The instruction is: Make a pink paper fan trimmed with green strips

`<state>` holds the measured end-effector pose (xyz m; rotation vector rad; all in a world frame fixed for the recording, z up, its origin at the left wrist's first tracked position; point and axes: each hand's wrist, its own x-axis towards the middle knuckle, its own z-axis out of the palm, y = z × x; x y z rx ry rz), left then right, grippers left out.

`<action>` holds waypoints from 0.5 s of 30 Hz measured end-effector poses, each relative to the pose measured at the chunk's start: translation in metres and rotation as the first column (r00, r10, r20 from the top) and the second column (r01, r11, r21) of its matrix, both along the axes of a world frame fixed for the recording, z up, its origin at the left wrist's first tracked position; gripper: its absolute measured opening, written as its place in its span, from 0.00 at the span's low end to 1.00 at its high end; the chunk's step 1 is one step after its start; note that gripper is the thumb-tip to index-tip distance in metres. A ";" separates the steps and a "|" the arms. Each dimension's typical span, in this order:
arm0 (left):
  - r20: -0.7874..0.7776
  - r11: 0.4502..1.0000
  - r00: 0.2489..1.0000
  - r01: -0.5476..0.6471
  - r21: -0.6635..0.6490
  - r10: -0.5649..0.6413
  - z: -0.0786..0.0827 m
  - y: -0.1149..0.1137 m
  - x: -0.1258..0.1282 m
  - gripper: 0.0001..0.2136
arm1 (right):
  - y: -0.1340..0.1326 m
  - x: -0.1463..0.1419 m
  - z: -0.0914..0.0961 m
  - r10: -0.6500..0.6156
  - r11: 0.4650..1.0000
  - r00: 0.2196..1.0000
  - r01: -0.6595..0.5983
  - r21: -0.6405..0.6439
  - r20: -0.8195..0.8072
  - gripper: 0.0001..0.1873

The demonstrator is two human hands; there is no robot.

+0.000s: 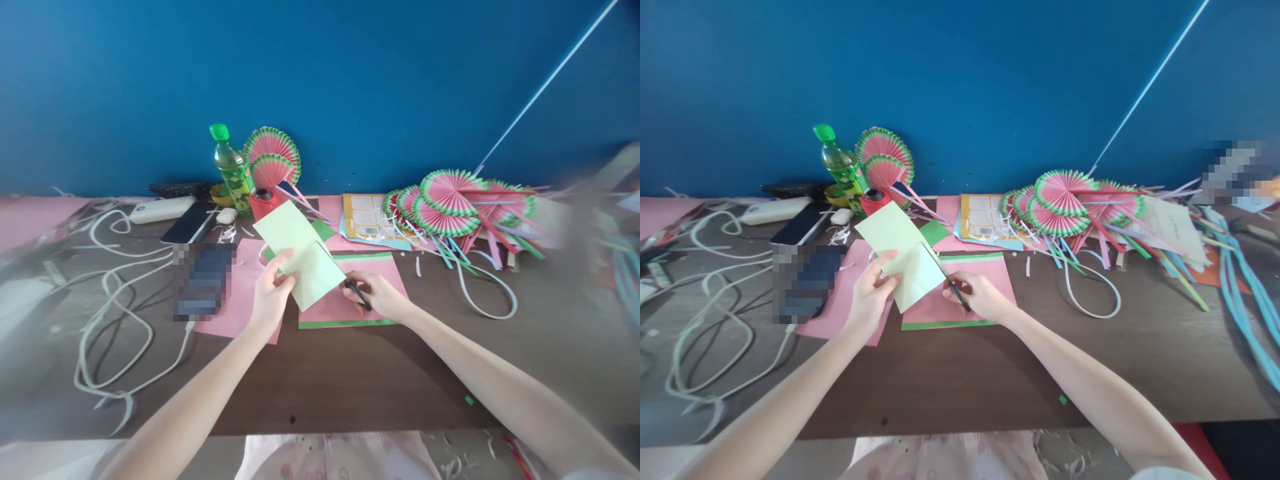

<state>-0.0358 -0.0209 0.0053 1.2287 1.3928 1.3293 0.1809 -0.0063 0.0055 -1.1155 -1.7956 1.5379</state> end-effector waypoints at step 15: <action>0.032 0.986 0.986 0.166 -0.032 -0.165 -0.003 -0.006 0.008 0.20 | -0.001 -0.001 0.002 -0.015 1.000 0.995 0.015 -0.009 -0.096 0.23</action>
